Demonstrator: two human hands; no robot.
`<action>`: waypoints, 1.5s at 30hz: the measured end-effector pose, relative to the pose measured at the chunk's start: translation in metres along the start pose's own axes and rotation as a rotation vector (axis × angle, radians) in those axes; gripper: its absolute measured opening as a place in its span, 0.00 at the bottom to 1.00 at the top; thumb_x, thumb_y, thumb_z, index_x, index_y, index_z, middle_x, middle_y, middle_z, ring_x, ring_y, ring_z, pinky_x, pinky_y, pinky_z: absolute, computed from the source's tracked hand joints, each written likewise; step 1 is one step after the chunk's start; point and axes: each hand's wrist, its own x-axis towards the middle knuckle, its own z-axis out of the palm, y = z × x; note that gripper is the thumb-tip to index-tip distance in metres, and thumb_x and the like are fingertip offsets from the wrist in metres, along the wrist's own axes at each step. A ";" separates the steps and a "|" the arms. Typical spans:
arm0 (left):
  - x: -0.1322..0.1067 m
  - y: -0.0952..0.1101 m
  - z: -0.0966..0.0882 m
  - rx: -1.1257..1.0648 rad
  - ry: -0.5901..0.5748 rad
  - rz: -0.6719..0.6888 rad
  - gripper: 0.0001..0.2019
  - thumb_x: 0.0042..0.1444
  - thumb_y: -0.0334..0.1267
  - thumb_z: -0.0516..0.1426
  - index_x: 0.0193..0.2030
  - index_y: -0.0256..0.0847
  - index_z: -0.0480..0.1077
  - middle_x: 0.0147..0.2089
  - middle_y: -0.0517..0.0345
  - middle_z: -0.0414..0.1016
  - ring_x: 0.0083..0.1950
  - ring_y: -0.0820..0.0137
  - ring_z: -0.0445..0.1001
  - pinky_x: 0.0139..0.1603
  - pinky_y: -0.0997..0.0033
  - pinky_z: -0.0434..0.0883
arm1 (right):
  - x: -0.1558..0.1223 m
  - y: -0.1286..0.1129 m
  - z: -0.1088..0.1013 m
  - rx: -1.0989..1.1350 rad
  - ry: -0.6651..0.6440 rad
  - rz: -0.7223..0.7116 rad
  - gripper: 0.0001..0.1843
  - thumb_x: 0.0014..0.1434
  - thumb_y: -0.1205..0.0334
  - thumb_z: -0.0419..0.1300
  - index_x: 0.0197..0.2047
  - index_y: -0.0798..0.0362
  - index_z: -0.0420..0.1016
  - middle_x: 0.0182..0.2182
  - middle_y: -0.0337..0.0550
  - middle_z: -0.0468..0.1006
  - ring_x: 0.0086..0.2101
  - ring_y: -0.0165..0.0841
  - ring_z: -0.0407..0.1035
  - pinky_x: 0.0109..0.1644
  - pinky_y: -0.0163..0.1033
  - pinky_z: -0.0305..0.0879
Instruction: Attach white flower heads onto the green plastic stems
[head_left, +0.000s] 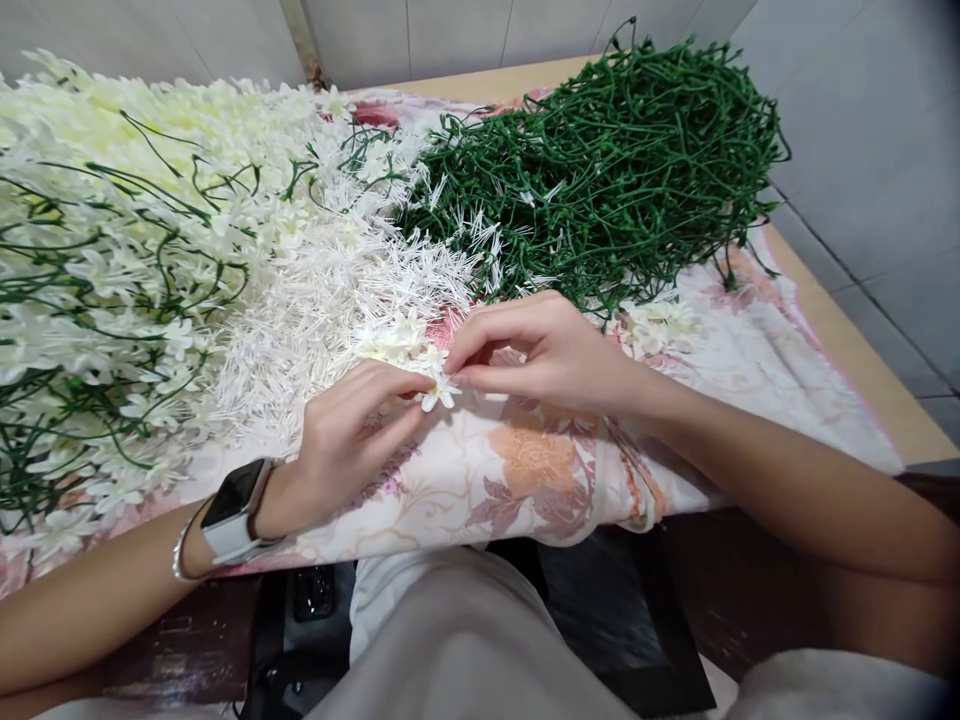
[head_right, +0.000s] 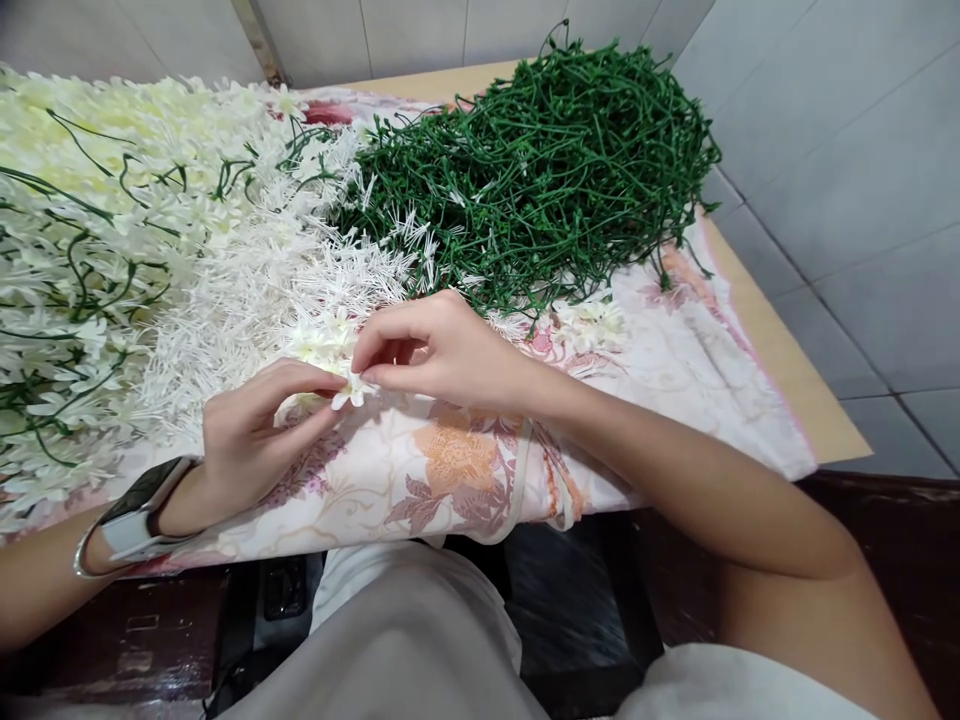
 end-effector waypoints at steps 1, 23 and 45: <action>0.000 0.000 0.000 -0.001 0.002 0.004 0.08 0.55 0.28 0.58 0.42 0.39 0.70 0.39 0.57 0.76 0.40 0.73 0.74 0.42 0.73 0.71 | 0.000 0.000 0.000 -0.029 -0.002 -0.029 0.05 0.51 0.74 0.60 0.31 0.58 0.76 0.29 0.40 0.79 0.31 0.25 0.71 0.35 0.30 0.65; -0.003 0.001 -0.002 0.041 -0.015 0.128 0.12 0.55 0.25 0.57 0.46 0.39 0.67 0.39 0.54 0.75 0.41 0.71 0.73 0.43 0.71 0.70 | -0.010 -0.013 0.002 -0.427 -0.031 -0.297 0.08 0.61 0.70 0.52 0.34 0.55 0.73 0.31 0.42 0.76 0.33 0.25 0.70 0.37 0.30 0.66; -0.009 -0.001 0.007 -0.205 0.165 -0.082 0.26 0.52 0.26 0.61 0.56 0.45 0.61 0.40 0.60 0.74 0.40 0.74 0.77 0.43 0.74 0.77 | -0.010 -0.012 0.019 -0.060 0.085 -0.009 0.02 0.55 0.70 0.61 0.32 0.56 0.75 0.27 0.37 0.79 0.27 0.23 0.71 0.31 0.27 0.66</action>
